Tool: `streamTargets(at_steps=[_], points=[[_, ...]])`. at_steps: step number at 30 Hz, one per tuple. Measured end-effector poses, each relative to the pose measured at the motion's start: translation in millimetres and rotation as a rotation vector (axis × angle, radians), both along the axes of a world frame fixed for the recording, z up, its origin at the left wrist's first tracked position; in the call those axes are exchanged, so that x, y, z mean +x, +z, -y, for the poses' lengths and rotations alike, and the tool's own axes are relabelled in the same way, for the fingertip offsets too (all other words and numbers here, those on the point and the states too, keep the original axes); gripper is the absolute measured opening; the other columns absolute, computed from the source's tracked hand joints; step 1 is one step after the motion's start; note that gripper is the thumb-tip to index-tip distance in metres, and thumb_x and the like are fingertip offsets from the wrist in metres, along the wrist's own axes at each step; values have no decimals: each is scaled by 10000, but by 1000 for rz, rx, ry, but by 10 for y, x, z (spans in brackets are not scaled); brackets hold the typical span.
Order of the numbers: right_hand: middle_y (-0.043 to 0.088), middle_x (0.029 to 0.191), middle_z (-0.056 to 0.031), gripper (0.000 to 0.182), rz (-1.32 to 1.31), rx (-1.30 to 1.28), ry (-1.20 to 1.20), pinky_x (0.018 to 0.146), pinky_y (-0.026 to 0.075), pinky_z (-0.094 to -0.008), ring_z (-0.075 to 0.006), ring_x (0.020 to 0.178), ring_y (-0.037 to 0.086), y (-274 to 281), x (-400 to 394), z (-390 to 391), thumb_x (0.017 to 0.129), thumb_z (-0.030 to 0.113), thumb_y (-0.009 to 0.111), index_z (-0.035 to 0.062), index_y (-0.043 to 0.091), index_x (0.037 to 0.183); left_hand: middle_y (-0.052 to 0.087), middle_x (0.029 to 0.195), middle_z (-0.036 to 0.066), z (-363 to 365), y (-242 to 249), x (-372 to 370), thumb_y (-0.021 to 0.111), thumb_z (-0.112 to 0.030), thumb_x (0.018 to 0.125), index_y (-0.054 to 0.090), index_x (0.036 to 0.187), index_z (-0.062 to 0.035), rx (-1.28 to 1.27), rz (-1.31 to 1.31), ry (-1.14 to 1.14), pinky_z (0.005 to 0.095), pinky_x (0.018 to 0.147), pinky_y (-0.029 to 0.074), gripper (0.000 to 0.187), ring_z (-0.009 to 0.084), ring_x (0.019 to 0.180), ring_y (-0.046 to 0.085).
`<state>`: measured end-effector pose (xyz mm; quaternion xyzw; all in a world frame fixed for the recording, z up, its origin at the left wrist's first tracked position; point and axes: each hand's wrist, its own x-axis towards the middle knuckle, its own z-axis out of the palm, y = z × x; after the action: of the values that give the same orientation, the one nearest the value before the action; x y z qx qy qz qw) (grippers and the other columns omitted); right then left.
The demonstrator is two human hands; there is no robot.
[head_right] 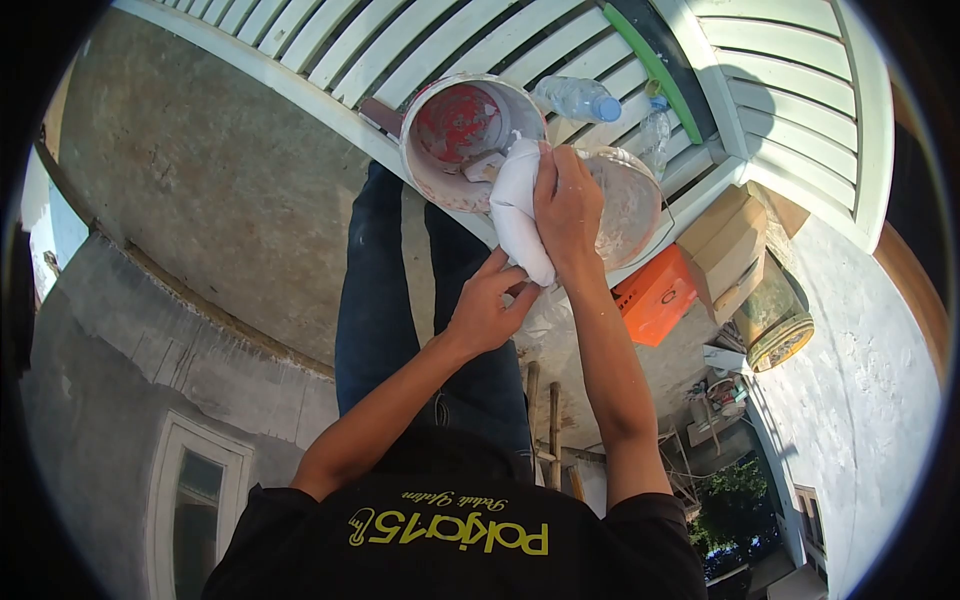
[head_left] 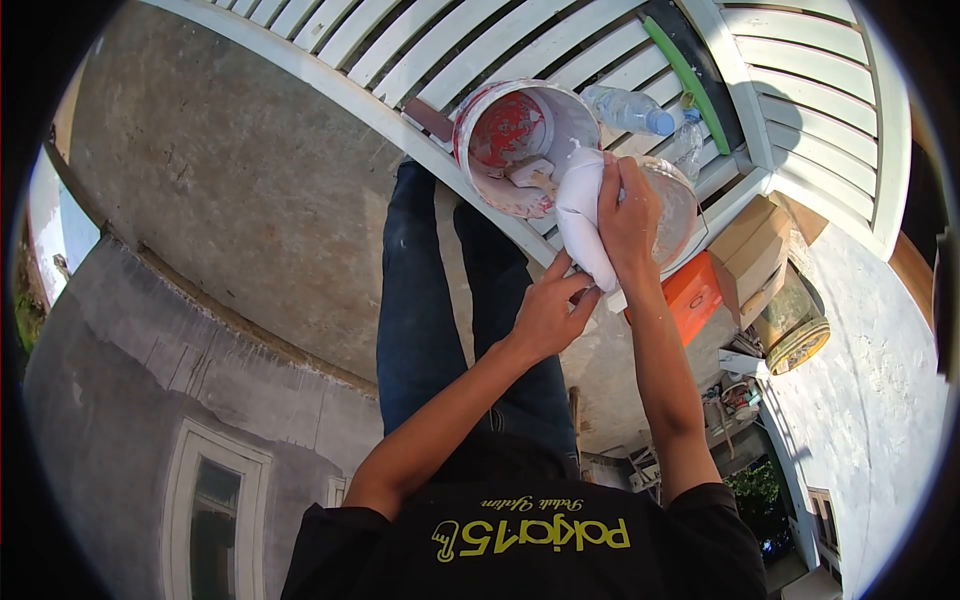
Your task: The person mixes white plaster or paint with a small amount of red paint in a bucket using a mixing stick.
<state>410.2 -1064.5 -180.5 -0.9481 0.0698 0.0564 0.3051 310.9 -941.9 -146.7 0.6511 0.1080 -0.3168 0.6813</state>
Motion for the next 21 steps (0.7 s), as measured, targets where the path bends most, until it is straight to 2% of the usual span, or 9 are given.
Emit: streamTargets(at_steps=[8,17,20,21], points=[[577,701,-188,230,3,-4,-14,552,420,-438,-364,578,538,-63,-17,7,985,153,571,24,510,804,612,1133,148,-6,-9,44,654,-59,877,696,1047,9,-10,18,-2,324,735,519,188,234,841,690],[572,670,-182,236,44,-11,-8,540,420,-431,-363,563,540,-109,3,17,979,146,579,26,501,792,621,1191,150,9,-73,43,656,-62,883,700,1080,-10,19,70,-24,326,750,525,209,247,854,684],[575,670,-187,234,47,6,-8,534,421,-435,-371,559,549,-119,0,3,979,148,579,27,503,795,594,1242,135,-5,-92,48,650,-126,882,706,1052,-60,8,37,-37,398,749,543,190,364,881,670],[576,671,-188,233,45,14,-13,532,422,-436,-372,559,552,-117,-3,-1,979,148,579,27,503,796,606,1220,138,-8,-91,50,652,-108,885,704,1062,-46,16,46,-39,376,746,537,195,328,867,673]])
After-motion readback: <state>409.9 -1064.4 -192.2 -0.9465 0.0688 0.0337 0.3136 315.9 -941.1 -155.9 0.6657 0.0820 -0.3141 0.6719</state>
